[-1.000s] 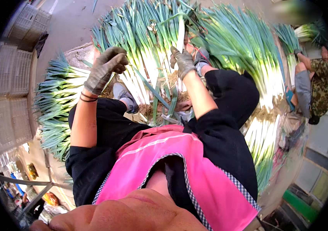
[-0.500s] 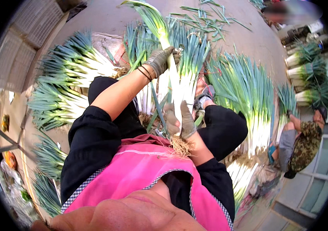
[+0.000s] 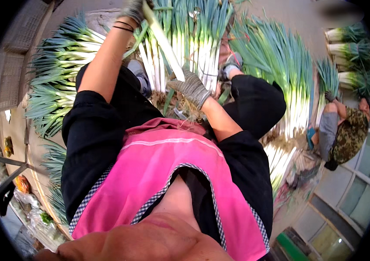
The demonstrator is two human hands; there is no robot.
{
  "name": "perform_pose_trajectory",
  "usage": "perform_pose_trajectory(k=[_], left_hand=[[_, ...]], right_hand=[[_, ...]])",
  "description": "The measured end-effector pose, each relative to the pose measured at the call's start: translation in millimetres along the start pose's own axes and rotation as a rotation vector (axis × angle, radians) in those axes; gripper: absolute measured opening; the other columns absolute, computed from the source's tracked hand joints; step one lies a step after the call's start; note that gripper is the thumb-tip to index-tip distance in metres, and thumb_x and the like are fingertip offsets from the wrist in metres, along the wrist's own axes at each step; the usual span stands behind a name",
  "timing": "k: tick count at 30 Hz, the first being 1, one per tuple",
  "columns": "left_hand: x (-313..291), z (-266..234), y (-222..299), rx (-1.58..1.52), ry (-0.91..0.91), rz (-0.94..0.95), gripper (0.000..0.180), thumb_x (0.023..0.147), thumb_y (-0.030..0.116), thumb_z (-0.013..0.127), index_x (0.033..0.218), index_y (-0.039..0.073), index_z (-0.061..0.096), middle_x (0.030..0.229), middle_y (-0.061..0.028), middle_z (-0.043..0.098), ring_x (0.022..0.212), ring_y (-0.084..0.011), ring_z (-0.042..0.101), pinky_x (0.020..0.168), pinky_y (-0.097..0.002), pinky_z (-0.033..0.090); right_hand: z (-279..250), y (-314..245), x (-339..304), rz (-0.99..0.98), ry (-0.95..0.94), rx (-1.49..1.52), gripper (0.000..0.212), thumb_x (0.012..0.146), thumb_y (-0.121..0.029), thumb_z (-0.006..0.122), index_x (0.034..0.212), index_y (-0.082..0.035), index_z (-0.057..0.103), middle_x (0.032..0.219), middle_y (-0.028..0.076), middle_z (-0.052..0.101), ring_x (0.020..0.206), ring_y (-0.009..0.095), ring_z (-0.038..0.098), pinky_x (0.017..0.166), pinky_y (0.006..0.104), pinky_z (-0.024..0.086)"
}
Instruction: The person strips the outer leaves from large leeks by hand while sitting on the ground, then places the cleaned leeks onto a pile.
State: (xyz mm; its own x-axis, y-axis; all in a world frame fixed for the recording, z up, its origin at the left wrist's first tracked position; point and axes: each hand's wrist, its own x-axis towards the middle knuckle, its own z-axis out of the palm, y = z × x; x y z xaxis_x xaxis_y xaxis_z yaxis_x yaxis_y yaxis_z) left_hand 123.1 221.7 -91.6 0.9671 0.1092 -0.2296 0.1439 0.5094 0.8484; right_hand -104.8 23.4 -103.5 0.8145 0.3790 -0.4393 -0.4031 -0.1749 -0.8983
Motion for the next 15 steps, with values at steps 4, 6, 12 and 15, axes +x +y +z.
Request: perform_pose_trajectory(k=[4, 6, 12, 15], left_hand=[[16, -16, 4, -0.094, 0.011, 0.058, 0.023, 0.08, 0.032, 0.055, 0.07, 0.012, 0.049, 0.053, -0.0011, 0.045, 0.045, -0.0155, 0.044, 0.042, -0.0281, 0.041], [11, -9, 6, -0.102, -0.045, 0.055, 0.023, 0.079, 0.031, 0.056, 0.07, 0.012, 0.048, 0.054, -0.0008, 0.045, 0.047, -0.015, 0.044, 0.04, -0.0276, 0.039], [-26, -7, 44, -0.429, -0.35, 0.067, 0.046, 0.062, 0.056, 0.065, 0.071, 0.016, 0.044, 0.052, 0.0045, 0.036, 0.044, -0.0105, 0.037, 0.039, -0.0227, 0.031], [-26, -18, 53, -0.509, -0.466, 0.133, 0.044, 0.066, 0.054, 0.062, 0.074, 0.014, 0.046, 0.055, 0.004, 0.036, 0.045, -0.0095, 0.035, 0.04, -0.0222, 0.03]], right_hand=[[-2, 30, -14, -0.207, 0.257, -0.397, 0.041, 0.071, -0.032, 0.063, 0.091, 0.001, 0.051, 0.07, 0.013, 0.058, 0.063, 0.025, 0.057, 0.058, 0.0346, 0.044], [-4, 26, -19, -0.106, 0.295, -0.511, 0.049, 0.071, -0.041, 0.061, 0.094, 0.001, 0.05, 0.077, 0.017, 0.058, 0.073, 0.031, 0.057, 0.061, 0.0373, 0.044], [-4, 32, -27, -0.539, 0.31, -0.313, 0.042, 0.08, -0.033, 0.056, 0.101, 0.003, 0.05, 0.079, 0.013, 0.059, 0.069, 0.025, 0.058, 0.062, 0.0306, 0.045], [-11, 38, -23, -0.185, 0.029, 0.645, 0.034, 0.085, -0.029, 0.049, 0.101, 0.001, 0.052, 0.078, 0.007, 0.059, 0.065, 0.015, 0.058, 0.059, 0.0237, 0.046]])
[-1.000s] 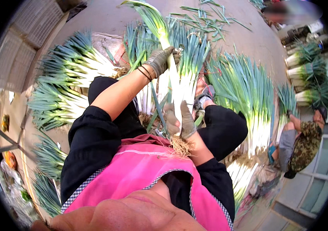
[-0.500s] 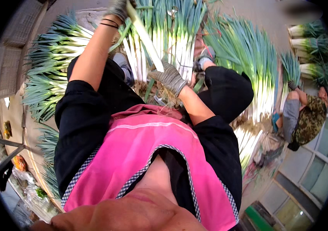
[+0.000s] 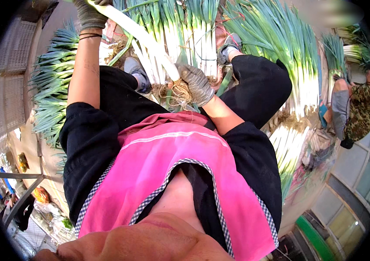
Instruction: The person strips the outer leaves from large leeks by hand while sitting on the ground, then places the cleaned leeks onto a pile.
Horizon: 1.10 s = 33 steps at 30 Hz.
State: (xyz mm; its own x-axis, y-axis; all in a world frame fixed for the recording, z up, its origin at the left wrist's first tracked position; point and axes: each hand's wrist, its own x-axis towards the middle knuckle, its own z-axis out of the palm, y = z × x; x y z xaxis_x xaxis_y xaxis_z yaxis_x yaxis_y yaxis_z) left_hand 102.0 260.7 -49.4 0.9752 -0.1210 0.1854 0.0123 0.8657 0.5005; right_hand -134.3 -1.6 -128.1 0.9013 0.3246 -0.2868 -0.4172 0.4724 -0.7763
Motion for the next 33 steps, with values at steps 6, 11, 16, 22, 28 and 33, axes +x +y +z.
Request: perform_pose_trajectory(k=[6, 11, 16, 22, 28, 33], left_hand=[[-11, 13, 0, 0.05, 0.101, 0.016, 0.04, 0.068, 0.053, 0.062, 0.073, 0.015, 0.048, 0.056, 0.0035, 0.041, 0.046, -0.0103, 0.039, 0.041, -0.0231, 0.034], [-20, 30, -17, 0.325, 0.237, 0.009, 0.053, 0.061, 0.056, 0.065, 0.083, 0.01, 0.049, 0.061, -0.0019, 0.048, 0.054, -0.0167, 0.049, 0.049, -0.031, 0.044], [-12, -20, -21, 0.227, 0.052, -0.085, 0.04, 0.079, 0.033, 0.057, 0.098, 0.0, 0.049, 0.085, -0.0113, 0.057, 0.08, -0.0252, 0.057, 0.074, -0.037, 0.049], [-53, -4, -50, 0.377, 0.154, -0.271, 0.038, 0.076, 0.029, 0.063, 0.103, 0.006, 0.051, 0.089, -0.0064, 0.058, 0.081, -0.0214, 0.056, 0.071, -0.0356, 0.048], [-77, 36, -78, 0.585, 0.144, -0.468, 0.038, 0.076, 0.03, 0.062, 0.106, 0.01, 0.049, 0.09, -0.0024, 0.055, 0.08, -0.0167, 0.054, 0.069, -0.0333, 0.048], [-77, 13, -91, 0.666, -0.13, -0.424, 0.043, 0.072, 0.014, 0.067, 0.109, 0.006, 0.045, 0.093, -0.003, 0.055, 0.082, -0.0145, 0.054, 0.069, -0.0276, 0.047]], right_hand=[[-6, 4, 7, -0.041, -0.031, -0.287, 0.07, 0.07, -0.064, 0.047, 0.097, -0.001, 0.054, 0.068, 0.003, 0.058, 0.052, 0.01, 0.054, 0.048, 0.0197, 0.044], [-3, -11, 14, -0.074, -0.09, -1.043, 0.043, 0.074, -0.028, 0.06, 0.106, -0.001, 0.051, 0.084, 0.013, 0.059, 0.079, 0.023, 0.057, 0.072, 0.0328, 0.043], [-39, 25, 46, 0.042, 0.023, -1.288, 0.038, 0.074, -0.032, 0.059, 0.096, -0.001, 0.057, 0.082, 0.015, 0.06, 0.074, 0.02, 0.055, 0.07, 0.031, 0.042], [20, -36, 96, -0.229, 0.146, -0.961, 0.039, 0.077, -0.031, 0.057, 0.099, 0.0, 0.057, 0.088, 0.013, 0.061, 0.081, 0.018, 0.056, 0.073, 0.0283, 0.043], [36, -92, 139, -0.503, 0.093, -0.816, 0.028, 0.076, -0.019, 0.061, 0.094, 0.002, 0.057, 0.082, 0.009, 0.061, 0.071, 0.016, 0.057, 0.064, 0.0259, 0.046], [24, -81, 138, -0.161, 0.123, -0.45, 0.019, 0.077, -0.012, 0.059, 0.091, 0.0, 0.055, 0.065, 0.003, 0.055, 0.045, 0.009, 0.048, 0.039, 0.019, 0.038]])
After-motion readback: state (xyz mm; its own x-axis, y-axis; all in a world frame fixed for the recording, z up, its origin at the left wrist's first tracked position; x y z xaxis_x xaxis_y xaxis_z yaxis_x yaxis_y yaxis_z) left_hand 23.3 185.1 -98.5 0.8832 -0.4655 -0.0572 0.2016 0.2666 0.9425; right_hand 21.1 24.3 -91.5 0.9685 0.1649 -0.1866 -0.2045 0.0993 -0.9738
